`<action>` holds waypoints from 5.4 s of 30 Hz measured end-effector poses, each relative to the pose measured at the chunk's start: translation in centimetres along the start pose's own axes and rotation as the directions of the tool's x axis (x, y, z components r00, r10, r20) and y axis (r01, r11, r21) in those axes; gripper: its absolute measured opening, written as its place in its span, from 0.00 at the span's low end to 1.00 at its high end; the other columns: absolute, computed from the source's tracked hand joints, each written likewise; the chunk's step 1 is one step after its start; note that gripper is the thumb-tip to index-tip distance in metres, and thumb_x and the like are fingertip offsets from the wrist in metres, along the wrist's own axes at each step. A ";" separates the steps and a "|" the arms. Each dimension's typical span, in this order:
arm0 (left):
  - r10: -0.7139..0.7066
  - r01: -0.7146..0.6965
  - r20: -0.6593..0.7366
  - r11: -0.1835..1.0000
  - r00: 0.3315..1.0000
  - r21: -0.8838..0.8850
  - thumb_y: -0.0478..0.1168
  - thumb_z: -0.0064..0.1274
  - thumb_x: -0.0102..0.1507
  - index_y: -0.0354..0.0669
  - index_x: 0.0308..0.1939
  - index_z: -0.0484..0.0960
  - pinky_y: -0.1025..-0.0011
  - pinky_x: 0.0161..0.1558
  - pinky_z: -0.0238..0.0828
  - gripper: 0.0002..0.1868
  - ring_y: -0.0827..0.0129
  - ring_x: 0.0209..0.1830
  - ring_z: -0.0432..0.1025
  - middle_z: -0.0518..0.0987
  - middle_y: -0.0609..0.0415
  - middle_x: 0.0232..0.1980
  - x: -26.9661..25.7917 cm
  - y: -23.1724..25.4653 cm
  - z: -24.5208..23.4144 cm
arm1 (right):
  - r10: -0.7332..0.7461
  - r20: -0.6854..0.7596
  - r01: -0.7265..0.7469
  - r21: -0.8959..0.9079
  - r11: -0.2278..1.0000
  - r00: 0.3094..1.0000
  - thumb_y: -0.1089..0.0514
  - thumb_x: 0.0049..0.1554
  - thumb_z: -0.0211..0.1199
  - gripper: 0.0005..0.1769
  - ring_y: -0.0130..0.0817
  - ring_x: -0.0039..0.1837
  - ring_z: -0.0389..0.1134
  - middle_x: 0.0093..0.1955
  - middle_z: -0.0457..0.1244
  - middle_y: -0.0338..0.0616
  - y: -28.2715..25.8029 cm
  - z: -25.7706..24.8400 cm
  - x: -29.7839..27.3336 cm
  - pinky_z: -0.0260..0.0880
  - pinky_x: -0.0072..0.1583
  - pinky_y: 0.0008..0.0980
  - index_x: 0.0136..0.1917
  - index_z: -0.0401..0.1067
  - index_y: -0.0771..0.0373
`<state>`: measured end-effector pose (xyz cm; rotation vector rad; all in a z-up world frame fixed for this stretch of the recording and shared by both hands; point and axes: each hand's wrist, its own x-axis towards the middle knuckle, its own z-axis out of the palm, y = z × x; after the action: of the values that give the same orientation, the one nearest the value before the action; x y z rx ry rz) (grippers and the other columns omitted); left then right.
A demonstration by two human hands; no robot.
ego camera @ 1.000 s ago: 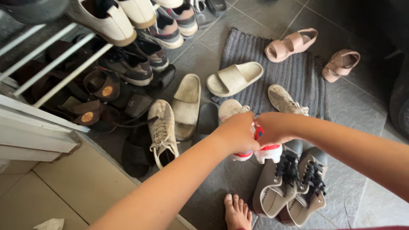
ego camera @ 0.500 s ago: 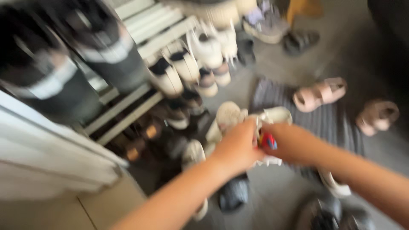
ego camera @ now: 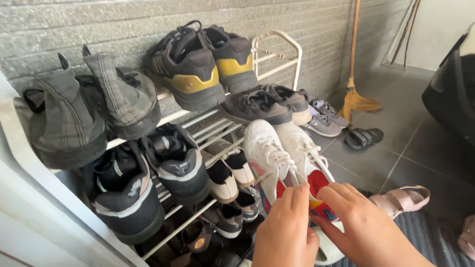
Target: The person organizes a collection of shoes by picking up various pairs from the floor and placing them onto a white multi-tiered shoe rack. The person handles sneakers, sandals, and slides, arranging them neatly on the shelves.
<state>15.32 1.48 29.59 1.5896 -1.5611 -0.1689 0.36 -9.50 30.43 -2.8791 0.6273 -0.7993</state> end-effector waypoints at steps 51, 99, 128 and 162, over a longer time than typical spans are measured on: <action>-0.043 0.234 -0.423 0.881 0.905 0.412 0.28 0.54 0.55 0.29 0.67 0.66 0.57 0.58 0.70 0.35 0.42 0.65 0.64 0.68 0.37 0.64 13.7 -14.0 -4.2 | -0.407 -0.131 0.427 0.323 0.844 0.904 0.68 0.50 0.66 0.26 0.56 0.63 0.62 0.57 0.61 0.55 5.3 13.4 26.2 0.66 0.63 0.44 0.62 0.64 0.67; -0.351 0.297 0.023 0.824 0.936 0.482 0.31 0.51 0.59 0.33 0.63 0.73 0.61 0.58 0.72 0.26 0.51 0.64 0.69 0.77 0.46 0.60 -10.7 -28.5 12.1 | -0.193 0.348 0.159 0.125 0.979 0.918 0.65 0.49 0.60 0.25 0.44 0.65 0.67 0.63 0.66 0.44 6.0 33.8 -0.6 0.70 0.62 0.38 0.62 0.73 0.61; 0.133 -0.138 -0.094 0.989 0.987 -0.055 0.32 0.55 0.56 0.33 0.58 0.72 0.50 0.51 0.69 0.25 0.41 0.56 0.69 0.74 0.39 0.57 7.6 -18.1 25.3 | 0.041 -0.094 -0.096 -0.707 0.701 0.995 0.60 0.48 0.59 0.25 0.45 0.65 0.66 0.63 0.64 0.45 20.6 19.3 -2.4 0.65 0.61 0.41 0.60 0.70 0.60; -0.403 0.401 0.201 0.914 0.893 0.054 0.33 0.45 0.59 0.43 0.63 0.76 0.58 0.62 0.70 0.26 0.47 0.62 0.73 0.81 0.42 0.60 -13.7 -24.7 13.2 | -0.222 0.451 0.165 0.162 0.973 0.865 0.63 0.52 0.59 0.21 0.49 0.47 0.73 0.51 0.67 0.56 1.1 30.8 -8.9 0.74 0.43 0.44 0.59 0.66 0.72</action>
<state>22.52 2.75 -0.66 1.9417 -1.3642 -0.5723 8.80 -7.62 -0.46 -2.8867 0.2252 -0.1244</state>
